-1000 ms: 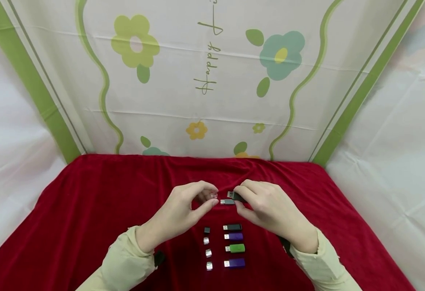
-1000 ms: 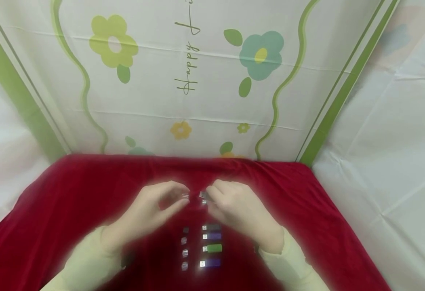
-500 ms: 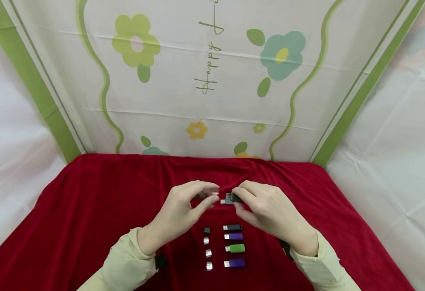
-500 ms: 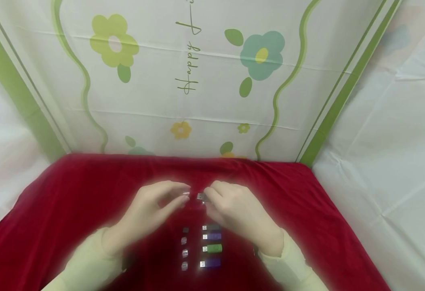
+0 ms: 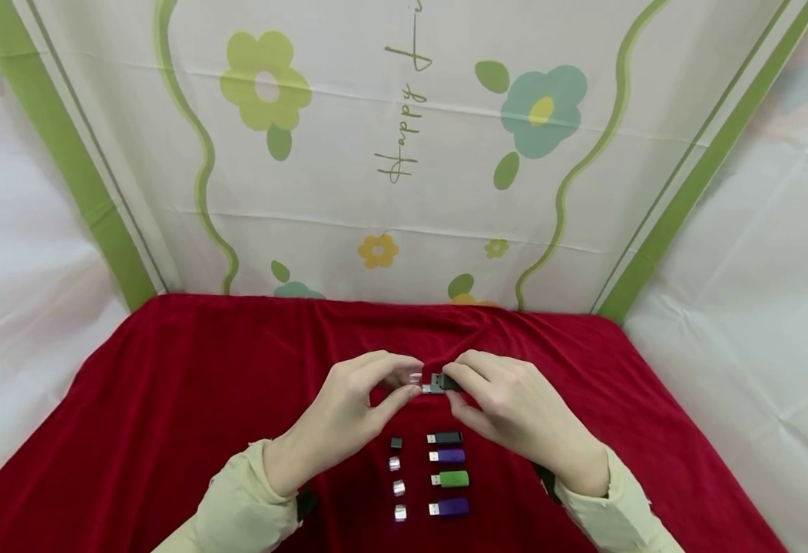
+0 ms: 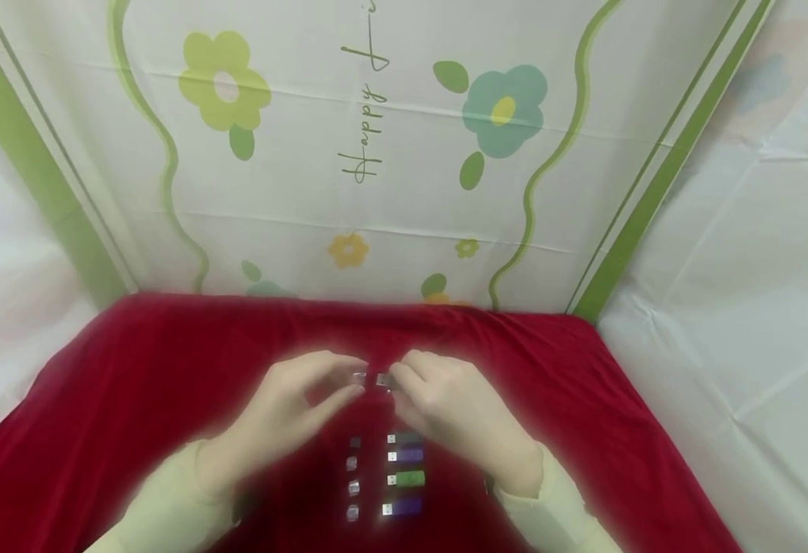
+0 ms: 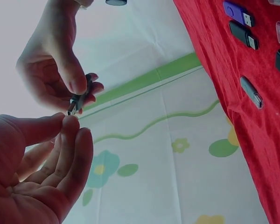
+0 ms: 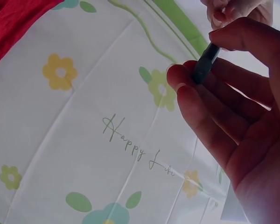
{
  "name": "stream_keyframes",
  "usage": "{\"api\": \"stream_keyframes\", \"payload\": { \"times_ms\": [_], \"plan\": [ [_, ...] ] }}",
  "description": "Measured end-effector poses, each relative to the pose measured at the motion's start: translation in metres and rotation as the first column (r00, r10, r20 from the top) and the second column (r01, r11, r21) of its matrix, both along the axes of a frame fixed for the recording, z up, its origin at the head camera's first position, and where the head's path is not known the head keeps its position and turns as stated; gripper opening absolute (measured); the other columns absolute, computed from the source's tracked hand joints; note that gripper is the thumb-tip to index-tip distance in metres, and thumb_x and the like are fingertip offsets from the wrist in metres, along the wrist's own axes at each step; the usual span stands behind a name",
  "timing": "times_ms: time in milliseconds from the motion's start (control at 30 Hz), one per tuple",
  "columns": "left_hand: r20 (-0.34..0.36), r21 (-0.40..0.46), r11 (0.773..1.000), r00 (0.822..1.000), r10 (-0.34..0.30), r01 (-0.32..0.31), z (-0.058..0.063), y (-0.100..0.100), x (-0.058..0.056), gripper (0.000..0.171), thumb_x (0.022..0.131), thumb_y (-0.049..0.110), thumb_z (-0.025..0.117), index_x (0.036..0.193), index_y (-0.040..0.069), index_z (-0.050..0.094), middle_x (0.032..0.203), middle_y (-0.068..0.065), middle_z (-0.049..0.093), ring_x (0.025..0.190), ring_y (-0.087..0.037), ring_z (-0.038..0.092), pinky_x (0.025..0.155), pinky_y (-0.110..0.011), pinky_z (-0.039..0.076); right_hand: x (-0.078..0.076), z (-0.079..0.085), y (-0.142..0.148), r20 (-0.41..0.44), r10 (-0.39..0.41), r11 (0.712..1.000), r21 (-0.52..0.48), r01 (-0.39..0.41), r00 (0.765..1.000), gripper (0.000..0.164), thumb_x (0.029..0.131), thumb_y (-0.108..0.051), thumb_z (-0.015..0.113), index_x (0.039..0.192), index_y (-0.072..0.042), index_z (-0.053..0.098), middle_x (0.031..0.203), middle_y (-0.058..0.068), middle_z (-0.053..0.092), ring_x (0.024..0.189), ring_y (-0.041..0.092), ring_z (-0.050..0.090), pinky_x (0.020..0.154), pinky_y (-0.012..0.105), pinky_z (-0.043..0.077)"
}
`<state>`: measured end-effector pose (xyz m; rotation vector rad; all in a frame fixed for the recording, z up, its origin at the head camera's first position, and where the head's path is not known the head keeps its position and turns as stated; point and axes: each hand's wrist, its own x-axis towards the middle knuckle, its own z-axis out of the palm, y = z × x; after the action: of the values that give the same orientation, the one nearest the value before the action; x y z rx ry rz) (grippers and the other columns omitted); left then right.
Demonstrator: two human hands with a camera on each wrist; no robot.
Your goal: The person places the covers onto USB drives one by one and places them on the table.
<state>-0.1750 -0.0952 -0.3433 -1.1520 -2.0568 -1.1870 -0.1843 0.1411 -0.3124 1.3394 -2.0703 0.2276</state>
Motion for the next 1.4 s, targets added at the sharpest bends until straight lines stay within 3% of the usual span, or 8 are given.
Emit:
{"api": "stream_keyframes", "payload": {
  "times_ms": [300, 767, 1100, 1400],
  "plan": [
    [-0.002, 0.001, 1.0, 1.0, -0.013, 0.013, 0.0024, -0.0008, 0.002, 0.032, 0.084, 0.0, 0.076, 0.115, 0.004, 0.066, 0.097, 0.002, 0.067, 0.081, -0.006, 0.064, 0.073, -0.021, 0.053, 0.0015, -0.0011, -0.0006, 0.007, -0.012, 1.0, 0.012, 0.012, 1.0, 0.024, 0.076, -0.003, 0.071, 0.099, 0.0, 0.067, 0.091, 0.004, 0.062, 0.069, 0.012, 0.059, 0.059, 0.024, 0.053],
    [0.006, -0.011, 0.999, 0.999, -0.051, 0.051, -0.004, 0.0029, 0.0003, 0.031, 0.085, 0.0, 0.076, 0.114, 0.002, 0.066, 0.099, 0.001, 0.066, 0.081, -0.006, 0.063, 0.074, -0.016, 0.051, 0.0005, -0.0035, -0.0031, 0.006, -0.003, 1.0, 0.025, 0.002, 1.0, 0.021, 0.078, -0.003, 0.069, 0.098, 0.0, 0.067, 0.092, 0.004, 0.062, 0.072, 0.013, 0.06, 0.062, 0.023, 0.053],
    [0.005, -0.056, 0.997, 0.998, -0.056, 0.057, -0.0054, 0.0017, -0.0013, 0.029, 0.085, 0.0, 0.076, 0.112, 0.001, 0.067, 0.1, 0.001, 0.068, 0.082, -0.004, 0.062, 0.073, -0.015, 0.05, 0.0051, -0.0045, -0.0083, -0.003, 0.019, 0.999, 0.035, -0.019, 1.0, 0.016, 0.082, -0.004, 0.064, 0.097, -0.001, 0.067, 0.09, 0.003, 0.062, 0.07, 0.012, 0.058, 0.061, 0.022, 0.052],
    [-0.015, -0.158, 0.983, 0.995, 0.096, -0.097, -0.0062, -0.0004, 0.0008, 0.024, 0.086, 0.013, 0.078, 0.108, 0.005, 0.071, 0.093, 0.005, 0.067, 0.078, 0.0, 0.06, 0.067, -0.012, 0.047, 0.0068, -0.0055, -0.0097, 0.03, 0.006, 0.998, 0.06, -0.008, 1.0, 0.02, 0.082, -0.003, 0.066, 0.102, 0.001, 0.067, 0.095, 0.006, 0.06, 0.078, 0.015, 0.058, 0.067, 0.022, 0.053]
  ]
}}
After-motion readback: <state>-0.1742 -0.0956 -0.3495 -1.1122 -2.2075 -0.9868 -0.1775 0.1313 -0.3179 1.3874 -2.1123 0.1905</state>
